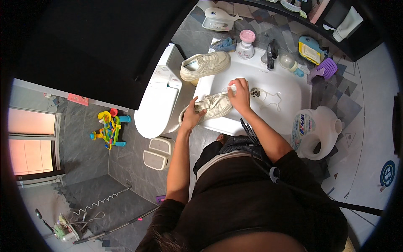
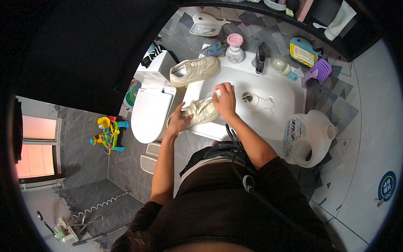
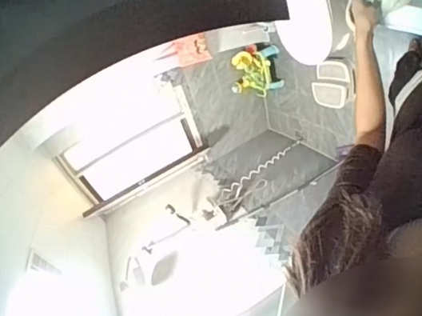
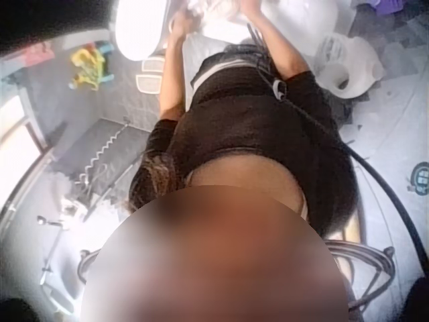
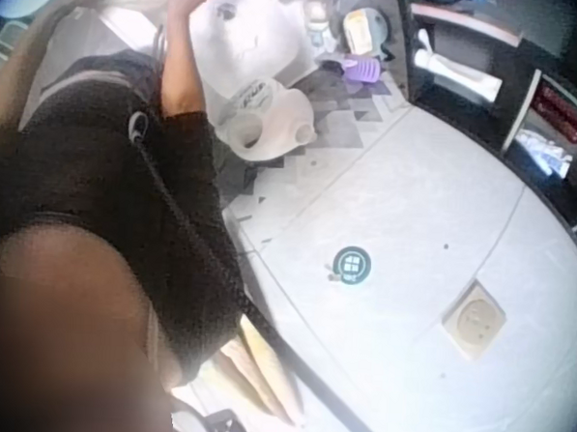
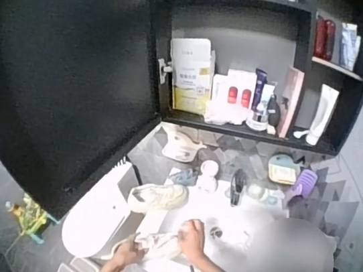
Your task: The person scrubs a white sneaker with a brush over a bathroom sink, then removes and rinses the shoelaces under running water. The person handles the shoe and laces directly with their hands.
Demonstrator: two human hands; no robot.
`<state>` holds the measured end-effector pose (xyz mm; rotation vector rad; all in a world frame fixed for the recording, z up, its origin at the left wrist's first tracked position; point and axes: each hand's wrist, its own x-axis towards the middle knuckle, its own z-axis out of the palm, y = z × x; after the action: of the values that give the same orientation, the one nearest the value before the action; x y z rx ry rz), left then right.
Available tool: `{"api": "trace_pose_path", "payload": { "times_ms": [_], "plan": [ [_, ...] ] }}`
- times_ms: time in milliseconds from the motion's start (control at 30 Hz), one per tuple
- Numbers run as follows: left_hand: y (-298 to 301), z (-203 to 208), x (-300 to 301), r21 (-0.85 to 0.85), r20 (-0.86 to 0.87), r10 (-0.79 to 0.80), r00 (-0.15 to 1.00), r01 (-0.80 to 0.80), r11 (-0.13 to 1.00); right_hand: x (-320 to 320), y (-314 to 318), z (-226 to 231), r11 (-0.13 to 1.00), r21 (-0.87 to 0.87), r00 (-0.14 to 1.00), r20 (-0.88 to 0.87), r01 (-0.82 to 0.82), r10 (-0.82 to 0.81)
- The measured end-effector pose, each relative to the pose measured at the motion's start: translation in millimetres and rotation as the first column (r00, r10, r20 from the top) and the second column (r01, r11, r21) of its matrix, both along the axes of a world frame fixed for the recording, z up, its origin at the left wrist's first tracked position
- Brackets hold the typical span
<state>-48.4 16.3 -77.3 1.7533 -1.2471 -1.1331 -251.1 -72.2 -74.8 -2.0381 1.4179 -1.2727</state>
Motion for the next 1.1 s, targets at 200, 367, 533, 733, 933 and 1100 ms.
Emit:
{"api": "trace_pose_path", "payload": {
  "times_ms": [200, 367, 533, 733, 933, 1100],
  "plan": [
    [-1.2, -14.7, 5.7, -0.013, -0.083, 0.001, 0.997, -0.002, 1.0, 19.1, 30.4, 22.5, 0.912, 0.018, 0.898, -0.167, -0.41, 0.407],
    [-1.8, -14.9, 5.6, -0.001, -0.098, -0.008, 0.995, 0.008, 1.0, 25.2, 36.0, 12.7, 0.846, 0.106, 0.796, -0.296, -0.522, 0.528],
    [-1.3, -11.0, 4.2, -0.006, -0.055, -0.007, 0.998, 0.007, 1.0, 27.6, 35.8, 13.3, 0.823, 0.146, 0.775, -0.278, -0.55, 0.567],
    [-1.6, -4.8, 3.7, 0.035, -0.036, -0.011, 0.999, 0.012, 0.999, 11.7, 14.6, -1.5, 0.715, 0.257, 0.751, 0.075, -0.65, 0.656],
    [-0.5, -6.0, 2.7, 0.018, -0.054, 0.001, 0.999, 0.0, 1.0, -15.4, -19.0, -2.4, 0.859, 0.339, 0.904, 0.328, -0.384, 0.275],
    [0.3, 1.0, 1.3, 0.039, -0.07, 0.006, 0.998, -0.003, 0.999, -16.9, -10.4, -9.5, 0.949, 0.28, 0.983, -0.072, -0.141, 0.168]
  ]
}}
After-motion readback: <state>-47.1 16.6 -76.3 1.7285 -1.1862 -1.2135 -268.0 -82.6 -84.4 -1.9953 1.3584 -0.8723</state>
